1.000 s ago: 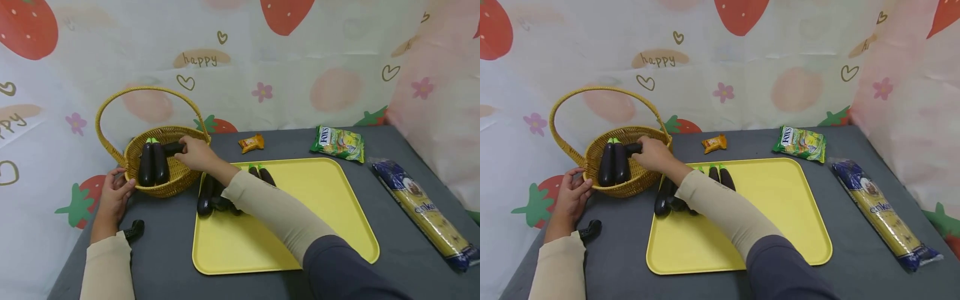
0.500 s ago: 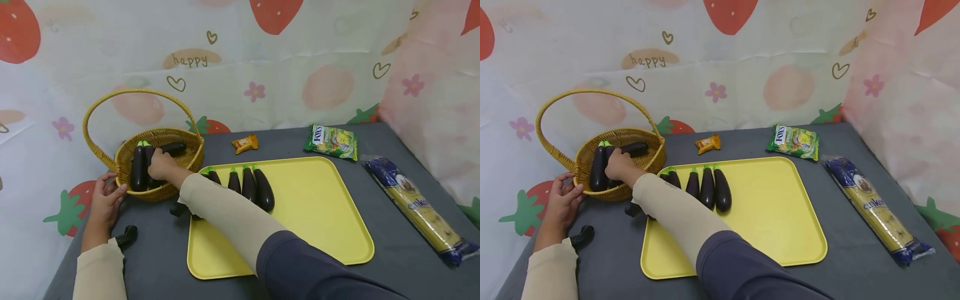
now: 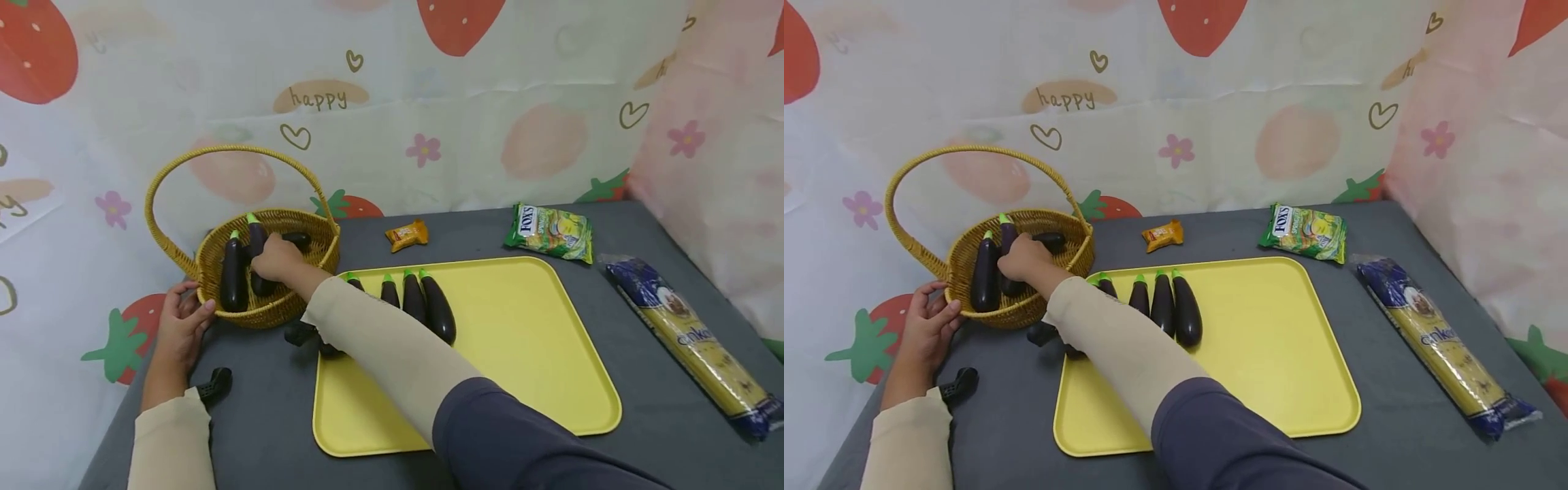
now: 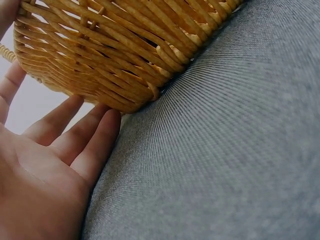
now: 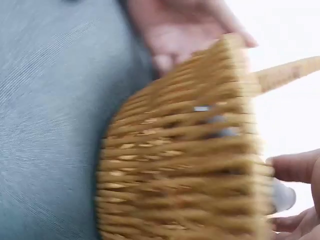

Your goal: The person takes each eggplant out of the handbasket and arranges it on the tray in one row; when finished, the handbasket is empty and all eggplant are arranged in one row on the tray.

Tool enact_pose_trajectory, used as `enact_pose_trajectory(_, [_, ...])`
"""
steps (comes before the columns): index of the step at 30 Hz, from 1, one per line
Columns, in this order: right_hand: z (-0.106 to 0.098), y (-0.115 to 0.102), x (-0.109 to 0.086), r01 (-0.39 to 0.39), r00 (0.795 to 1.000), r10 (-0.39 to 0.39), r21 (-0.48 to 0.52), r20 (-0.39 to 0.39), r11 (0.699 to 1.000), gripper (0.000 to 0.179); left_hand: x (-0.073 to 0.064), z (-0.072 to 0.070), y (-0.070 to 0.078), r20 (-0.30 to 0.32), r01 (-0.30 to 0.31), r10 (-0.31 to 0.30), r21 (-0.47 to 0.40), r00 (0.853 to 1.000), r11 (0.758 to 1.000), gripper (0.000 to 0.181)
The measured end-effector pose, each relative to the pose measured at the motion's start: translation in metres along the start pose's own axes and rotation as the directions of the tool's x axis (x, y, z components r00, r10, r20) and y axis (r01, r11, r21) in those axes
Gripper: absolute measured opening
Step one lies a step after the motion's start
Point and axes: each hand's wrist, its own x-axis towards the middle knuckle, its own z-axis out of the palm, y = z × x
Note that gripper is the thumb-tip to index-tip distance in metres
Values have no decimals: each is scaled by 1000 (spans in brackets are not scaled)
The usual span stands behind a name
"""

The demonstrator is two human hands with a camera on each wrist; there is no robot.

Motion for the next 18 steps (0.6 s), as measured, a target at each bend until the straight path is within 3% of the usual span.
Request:
enact_pose_trajectory(4, [-25, 3, -15, 62, 998, -67, 169, 21, 984, 61, -4, -2, 1, 1, -4, 4, 14, 1000, 1000, 37])
enact_pose_trajectory(7, [-47, 8, -29, 93, 991, -112, 232, 74, 968, 63, -5, -2, 1, 6, -11, 11, 3, 1000, 1000, 37])
enact_pose_trajectory(13, [-91, 44, -51, 186, 969, -215, 209, 124, 960, 65, 0, 1, 3, 24, 8, -8, 4, 1000, 1000, 36])
enact_pose_trajectory(18, [-110, 85, -72, 187, 970, -212, 193, 117, 963, 69, -2, -1, 4, 19, 8, -8, -11, 1000, 1000, 38])
